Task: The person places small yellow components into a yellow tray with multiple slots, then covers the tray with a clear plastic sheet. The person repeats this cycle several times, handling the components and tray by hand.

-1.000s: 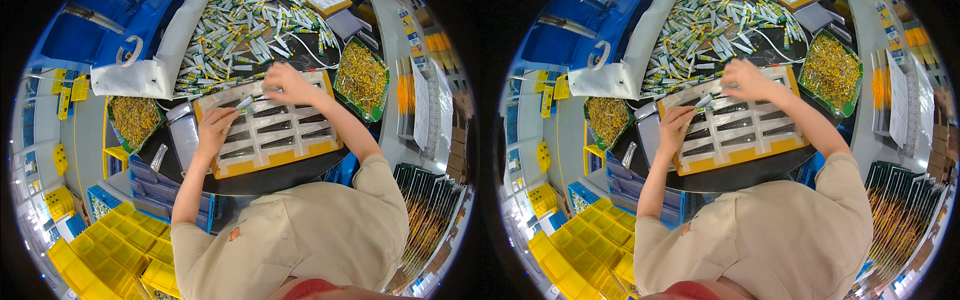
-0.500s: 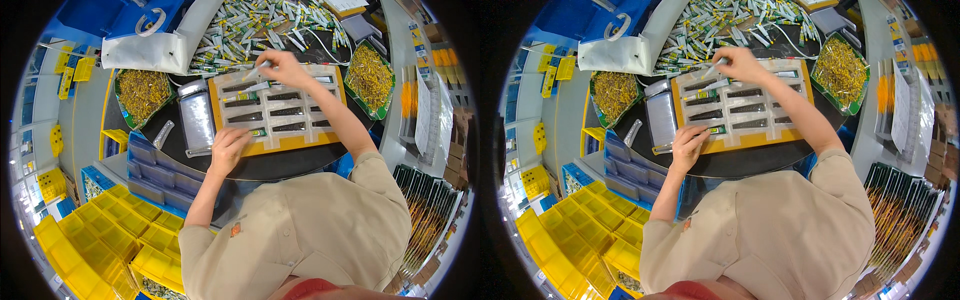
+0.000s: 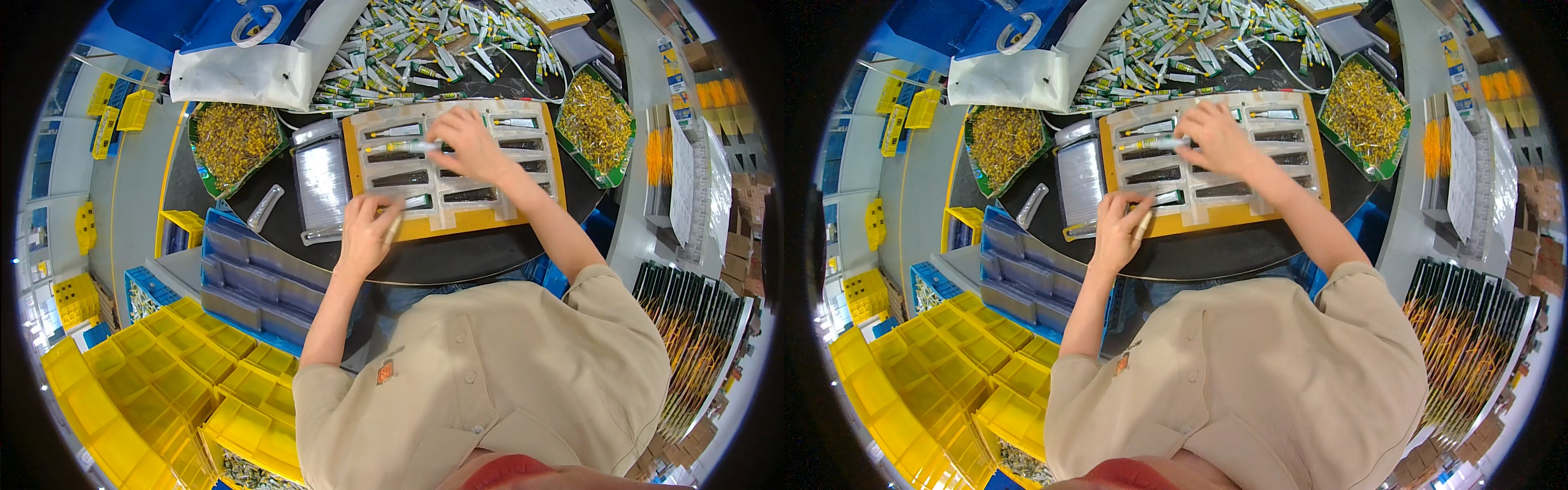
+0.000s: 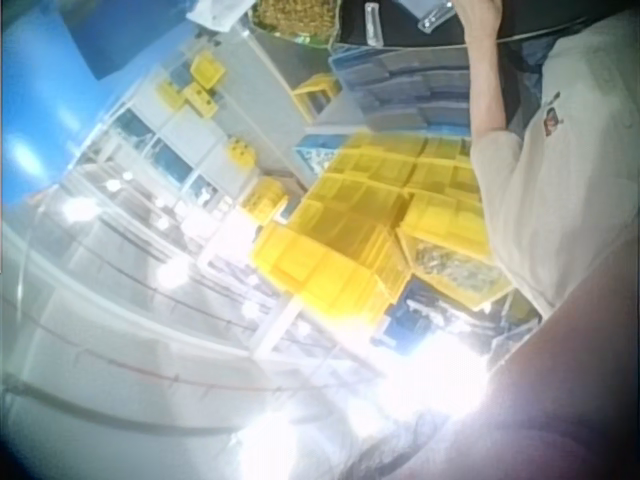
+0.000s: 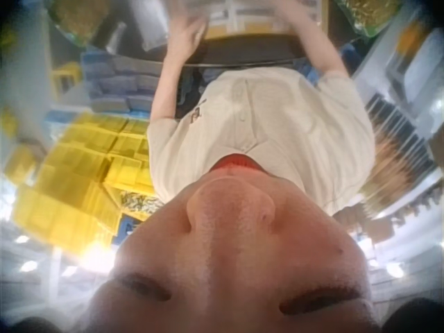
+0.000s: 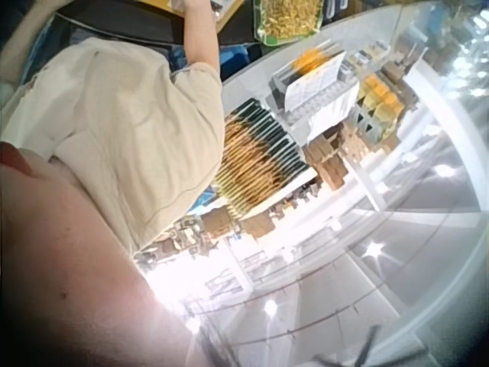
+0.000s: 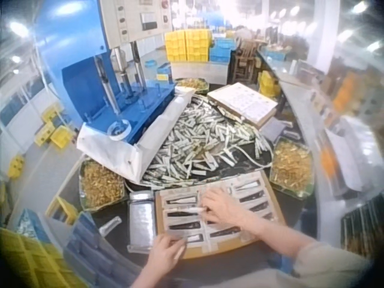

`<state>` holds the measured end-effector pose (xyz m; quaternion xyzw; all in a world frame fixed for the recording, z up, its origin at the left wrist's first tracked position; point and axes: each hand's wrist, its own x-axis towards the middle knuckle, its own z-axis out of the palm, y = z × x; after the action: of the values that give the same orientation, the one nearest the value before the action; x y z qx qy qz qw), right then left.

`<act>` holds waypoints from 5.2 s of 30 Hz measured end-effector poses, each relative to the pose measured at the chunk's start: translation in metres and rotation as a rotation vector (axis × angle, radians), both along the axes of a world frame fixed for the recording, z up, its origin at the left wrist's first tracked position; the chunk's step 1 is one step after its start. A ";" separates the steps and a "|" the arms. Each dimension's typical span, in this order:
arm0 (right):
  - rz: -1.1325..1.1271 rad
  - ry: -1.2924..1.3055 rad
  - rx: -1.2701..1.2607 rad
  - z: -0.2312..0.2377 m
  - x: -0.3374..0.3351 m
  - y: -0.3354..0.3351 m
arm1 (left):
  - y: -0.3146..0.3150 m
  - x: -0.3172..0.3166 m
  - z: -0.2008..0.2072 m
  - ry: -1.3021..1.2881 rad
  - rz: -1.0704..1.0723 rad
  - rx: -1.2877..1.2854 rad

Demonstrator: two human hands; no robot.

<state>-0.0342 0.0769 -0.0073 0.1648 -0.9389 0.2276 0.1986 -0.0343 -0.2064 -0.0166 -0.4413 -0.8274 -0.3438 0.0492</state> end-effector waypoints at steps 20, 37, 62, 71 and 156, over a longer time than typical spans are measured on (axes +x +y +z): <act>-0.046 -0.050 -0.133 -0.007 -0.055 0.075 | 0.042 -0.075 0.002 -0.126 0.101 0.124; -0.010 0.056 -0.220 -0.020 -0.029 0.119 | 0.098 -0.098 0.006 0.173 0.041 -0.290; -0.521 0.029 -0.034 -0.049 -0.083 0.174 | 0.139 -0.024 0.006 -0.018 -0.342 -0.085; -0.164 -0.238 -0.569 -0.005 -0.007 0.189 | 0.155 -0.028 0.007 0.103 -0.202 -0.345; -0.584 -0.126 -0.069 0.047 0.143 0.326 | 0.452 0.031 0.031 0.054 -0.519 0.204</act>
<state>0.1084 0.4025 0.0402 -0.1336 -0.9488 0.2022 0.2027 -0.0030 0.2458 0.0140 -0.6402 -0.6461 -0.4147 0.0259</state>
